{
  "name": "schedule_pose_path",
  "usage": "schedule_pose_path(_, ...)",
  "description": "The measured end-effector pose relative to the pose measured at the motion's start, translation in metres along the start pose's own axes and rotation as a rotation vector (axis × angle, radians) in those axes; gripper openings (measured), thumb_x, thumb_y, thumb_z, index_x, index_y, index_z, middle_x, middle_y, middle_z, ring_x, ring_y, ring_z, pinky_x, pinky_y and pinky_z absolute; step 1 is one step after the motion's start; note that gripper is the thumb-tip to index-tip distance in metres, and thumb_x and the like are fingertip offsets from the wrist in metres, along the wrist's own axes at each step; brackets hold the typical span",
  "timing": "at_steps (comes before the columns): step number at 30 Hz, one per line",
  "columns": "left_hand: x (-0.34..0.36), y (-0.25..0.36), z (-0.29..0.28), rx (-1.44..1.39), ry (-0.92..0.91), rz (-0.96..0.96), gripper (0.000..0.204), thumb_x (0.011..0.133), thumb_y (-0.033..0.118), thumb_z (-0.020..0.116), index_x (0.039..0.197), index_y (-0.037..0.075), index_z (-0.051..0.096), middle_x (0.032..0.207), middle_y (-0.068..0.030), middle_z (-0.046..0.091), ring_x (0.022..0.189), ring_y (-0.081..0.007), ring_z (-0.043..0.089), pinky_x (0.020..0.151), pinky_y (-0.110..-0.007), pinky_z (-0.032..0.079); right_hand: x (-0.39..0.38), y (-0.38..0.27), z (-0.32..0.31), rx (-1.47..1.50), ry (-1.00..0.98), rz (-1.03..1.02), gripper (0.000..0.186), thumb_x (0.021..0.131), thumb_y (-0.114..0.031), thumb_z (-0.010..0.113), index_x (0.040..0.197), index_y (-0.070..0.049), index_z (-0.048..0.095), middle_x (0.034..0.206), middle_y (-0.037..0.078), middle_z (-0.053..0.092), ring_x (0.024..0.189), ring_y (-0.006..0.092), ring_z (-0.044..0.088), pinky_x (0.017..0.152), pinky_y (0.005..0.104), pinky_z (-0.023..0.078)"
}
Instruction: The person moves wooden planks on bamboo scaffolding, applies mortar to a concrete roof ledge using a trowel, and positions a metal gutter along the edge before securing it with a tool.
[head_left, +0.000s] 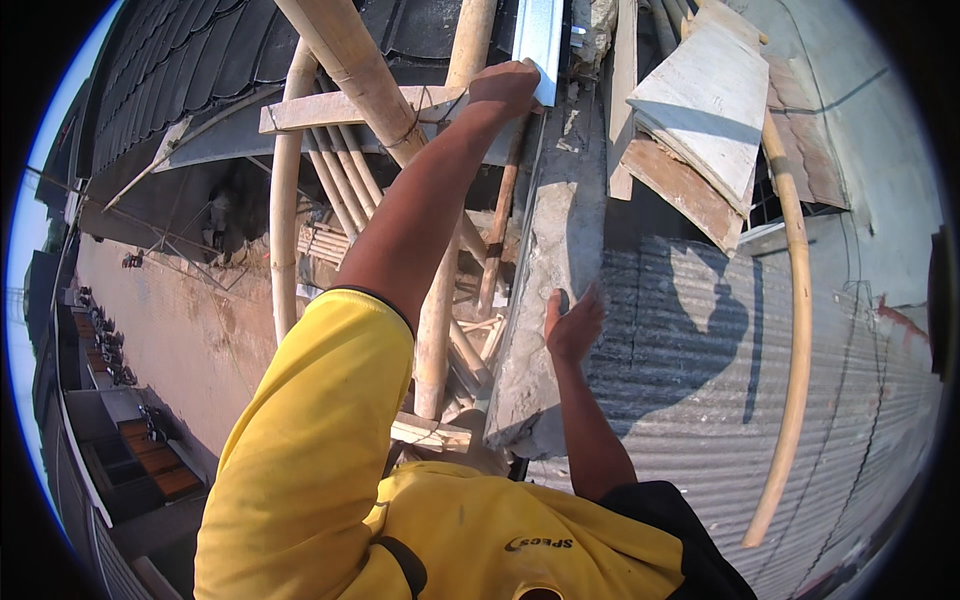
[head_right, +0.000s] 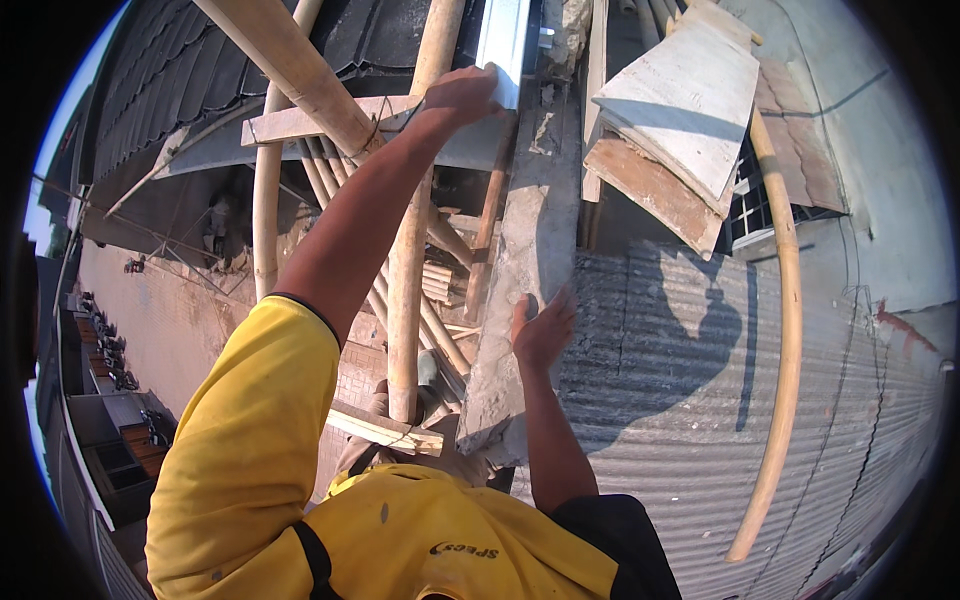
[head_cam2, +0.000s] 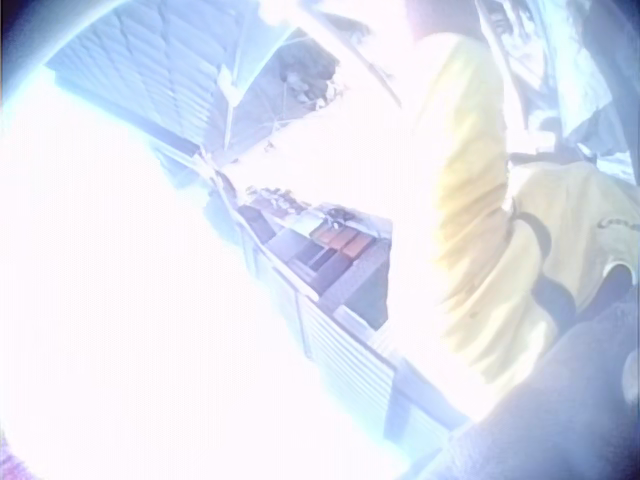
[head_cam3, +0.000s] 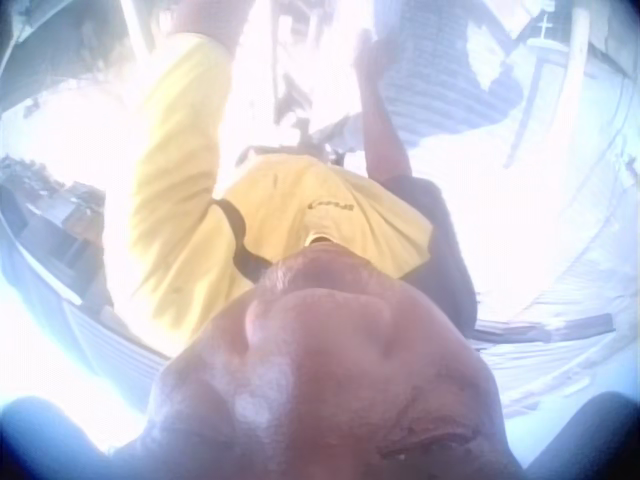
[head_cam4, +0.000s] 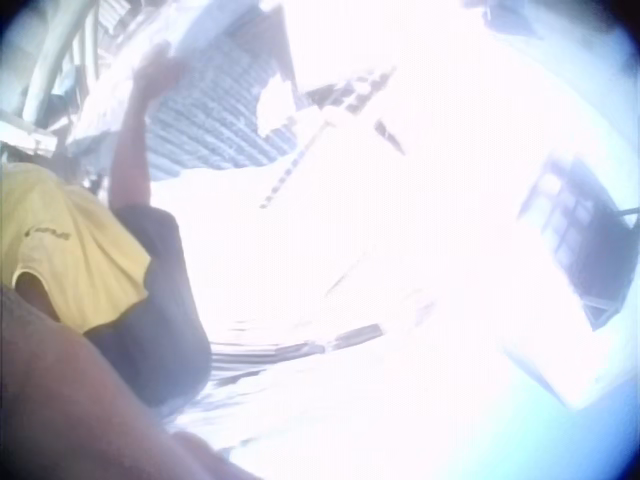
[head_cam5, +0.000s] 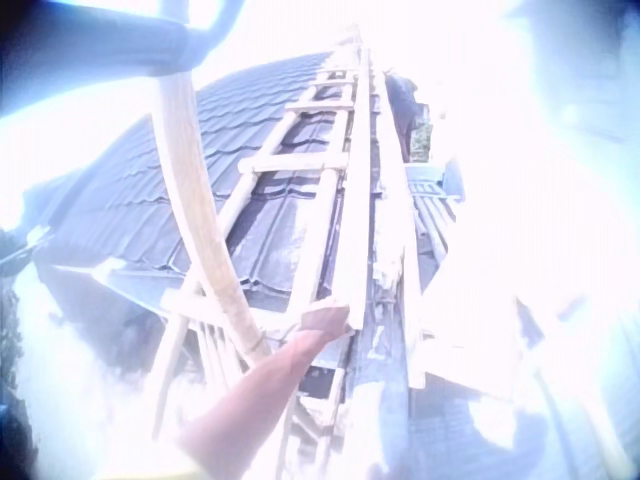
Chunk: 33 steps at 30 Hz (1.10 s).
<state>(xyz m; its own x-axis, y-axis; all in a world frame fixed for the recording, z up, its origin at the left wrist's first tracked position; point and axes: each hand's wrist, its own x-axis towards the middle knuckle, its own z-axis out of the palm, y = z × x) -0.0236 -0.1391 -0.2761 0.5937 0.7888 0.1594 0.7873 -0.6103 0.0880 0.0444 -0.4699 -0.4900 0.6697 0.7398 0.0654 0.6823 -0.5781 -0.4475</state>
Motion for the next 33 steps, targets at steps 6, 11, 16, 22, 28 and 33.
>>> schedule_pose_path(6, -0.001, -0.014, 0.005, 0.01, 0.014, 0.036, 0.05, 0.076, 0.036, 0.078, 0.105, -0.002, 0.063, 0.096, -0.0185, 0.07, 0.092, -0.0334, 0.069, 0.074, -0.043, 0.055, 0.001, -0.003, -0.002, -0.057, 0.022, -0.034, 0.078, 0.088, -0.047, 0.058, 0.144, 0.0, 0.032, 0.14, 0.027, 0.042, 0.122, 0.042, 0.047, 0.099, 0.0513, 0.041)
schedule_pose_path(11, -0.005, 0.001, -0.005, -0.037, -0.017, -0.028, 0.038, 0.071, 0.028, 0.082, 0.098, 0.004, 0.072, 0.095, -0.0119, 0.072, 0.091, -0.0288, 0.071, 0.071, -0.039, 0.056, 0.001, 0.007, 0.007, -0.043, 0.096, -0.133, 0.073, 0.092, -0.048, 0.054, 0.141, 0.002, 0.036, 0.137, 0.028, 0.045, 0.12, 0.0459, 0.049, 0.096, 0.0547, 0.043)
schedule_pose_path(16, 0.004, -0.004, 0.014, 0.001, 0.003, 0.003, 0.04, 0.066, 0.028, 0.084, 0.101, 0.012, 0.074, 0.1, -0.0057, 0.071, 0.097, -0.0232, 0.069, 0.071, -0.037, 0.056, 0.002, 0.012, 0.013, -0.108, 0.074, -0.169, 0.072, 0.094, -0.048, 0.052, 0.139, 0.006, 0.037, 0.135, 0.029, 0.046, 0.122, 0.0436, 0.049, 0.099, 0.0524, 0.043)
schedule_pose_path(22, 0.027, 0.007, 0.037, -0.088, 0.178, -0.099, 0.02, 0.079, 0.013, 0.061, 0.092, 0.009, 0.076, 0.089, -0.0067, 0.073, 0.086, -0.0251, 0.07, 0.061, -0.036, 0.054, 0.005, 0.031, 0.024, -0.041, 0.105, -0.213, 0.073, 0.095, -0.049, 0.051, 0.14, 0.006, 0.036, 0.135, 0.03, 0.046, 0.123, 0.0447, 0.048, 0.099, 0.0519, 0.043)
schedule_pose_path(28, 0.037, 0.002, 0.052, -0.138, 0.167, -0.176, 0.019, 0.081, 0.014, 0.061, 0.091, 0.013, 0.077, 0.086, -0.0041, 0.072, 0.085, -0.023, 0.07, 0.06, -0.034, 0.052, 0.008, 0.04, 0.038, -0.059, 0.115, -0.193, 0.071, 0.094, -0.048, 0.054, 0.14, 0.004, 0.038, 0.135, 0.028, 0.047, 0.121, 0.0435, 0.05, 0.099, 0.0511, 0.044)
schedule_pose_path(33, 0.041, 0.008, 0.052, -0.039, 0.098, -0.104, 0.019, 0.083, 0.015, 0.06, 0.093, 0.017, 0.076, 0.089, -0.002, 0.072, 0.088, -0.0209, 0.07, 0.062, -0.033, 0.051, 0.013, 0.06, 0.053, -0.089, 0.171, -0.191, 0.071, 0.094, -0.048, 0.055, 0.139, 0.003, 0.04, 0.136, 0.027, 0.047, 0.122, 0.0425, 0.05, 0.099, 0.0503, 0.044)
